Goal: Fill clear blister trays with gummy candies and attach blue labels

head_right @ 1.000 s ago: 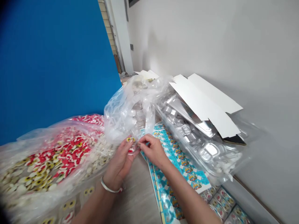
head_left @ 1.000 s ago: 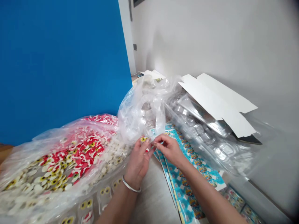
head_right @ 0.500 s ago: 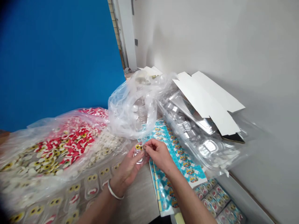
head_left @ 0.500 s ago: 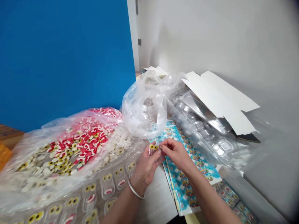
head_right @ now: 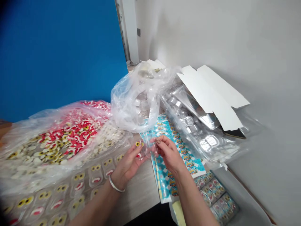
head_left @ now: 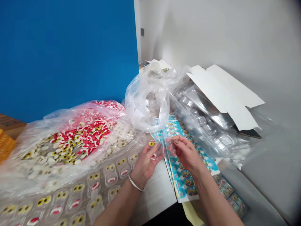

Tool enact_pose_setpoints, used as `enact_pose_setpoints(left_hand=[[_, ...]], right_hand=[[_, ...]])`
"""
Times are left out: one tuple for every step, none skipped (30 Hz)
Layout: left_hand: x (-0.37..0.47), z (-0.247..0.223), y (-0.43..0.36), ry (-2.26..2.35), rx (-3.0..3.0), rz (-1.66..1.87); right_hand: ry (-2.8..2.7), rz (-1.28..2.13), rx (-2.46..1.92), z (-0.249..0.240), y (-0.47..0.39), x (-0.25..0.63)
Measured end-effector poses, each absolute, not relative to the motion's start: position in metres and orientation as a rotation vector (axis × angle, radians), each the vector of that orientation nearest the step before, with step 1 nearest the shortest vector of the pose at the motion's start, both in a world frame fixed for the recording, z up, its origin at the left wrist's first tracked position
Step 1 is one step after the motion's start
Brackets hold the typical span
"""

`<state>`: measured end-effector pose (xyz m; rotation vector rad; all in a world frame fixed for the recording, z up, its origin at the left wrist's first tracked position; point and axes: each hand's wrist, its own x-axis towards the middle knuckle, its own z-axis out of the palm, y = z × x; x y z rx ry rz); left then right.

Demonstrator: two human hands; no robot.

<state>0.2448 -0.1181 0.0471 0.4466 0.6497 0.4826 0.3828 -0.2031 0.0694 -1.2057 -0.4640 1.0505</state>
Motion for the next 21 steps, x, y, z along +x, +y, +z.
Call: enact_pose_setpoints(left_hand=[[0.245,0.047,-0.118,0.646,0.445,0.480],[0.245,0.046,-0.119,0.646,0.444,0.478],[0.245,0.046,-0.119,0.648,0.442,0.476],[0.245,0.046,-0.120,0.653,0.441,0.470],[0.245,0.045,-0.120,0.665,0.442,0.464],[0.245,0.044,-0.121,0.680,0.448,0.457],[0.244,0.044,-0.122,0.695,0.460,0.449],[0.243,0.043,-0.122,0.712,0.476,0.442],[0.242,0.042,-0.123,0.731,0.491,0.440],[0.240,0.042,-0.124,0.751,0.504,0.444],[0.238,0.042,-0.125,0.775,0.507,0.450],[0.235,0.043,-0.126,0.807,0.496,0.459],[0.232,0.044,-0.127,0.842,0.472,0.473],[0.228,0.046,-0.128,0.871,0.441,0.487],[0.225,0.049,-0.130,0.883,0.404,0.496],[0.221,0.051,-0.131,0.872,0.370,0.504],[0.218,0.055,-0.133,0.833,0.344,0.510],[0.216,0.058,-0.136,0.770,0.328,0.510],[0.214,0.061,-0.138,0.694,0.318,0.507],[0.212,0.064,-0.141,0.620,0.316,0.505],[0.212,0.065,-0.144,0.562,0.320,0.508]], right_hand=[[-0.407,1.086,-1.159,0.069,-0.207,0.381],[-0.354,1.109,-1.128,0.068,-0.209,0.380],[-0.307,1.118,-1.110,0.065,-0.211,0.378],[-0.264,1.114,-1.103,0.062,-0.213,0.378],[-0.226,1.099,-1.101,0.058,-0.214,0.378],[-0.197,1.077,-1.099,0.053,-0.215,0.380],[-0.174,1.053,-1.097,0.049,-0.216,0.382],[-0.155,1.028,-1.094,0.045,-0.217,0.384],[-0.139,1.010,-1.090,0.042,-0.218,0.387],[-0.125,0.999,-1.086,0.040,-0.220,0.389],[-0.114,0.998,-1.082,0.039,-0.222,0.390],[-0.105,1.002,-1.080,0.039,-0.225,0.390],[-0.098,1.013,-1.078,0.040,-0.226,0.389],[-0.098,1.027,-1.075,0.042,-0.228,0.386],[-0.105,1.046,-1.072,0.044,-0.228,0.380],[-0.118,1.071,-1.068,0.047,-0.227,0.373],[-0.138,1.102,-1.064,0.049,-0.226,0.365],[-0.164,1.133,-1.060,0.050,-0.224,0.356],[-0.194,1.159,-1.062,0.052,-0.222,0.346],[-0.224,1.172,-1.072,0.052,-0.220,0.336],[-0.254,1.169,-1.090,0.052,-0.218,0.328]])
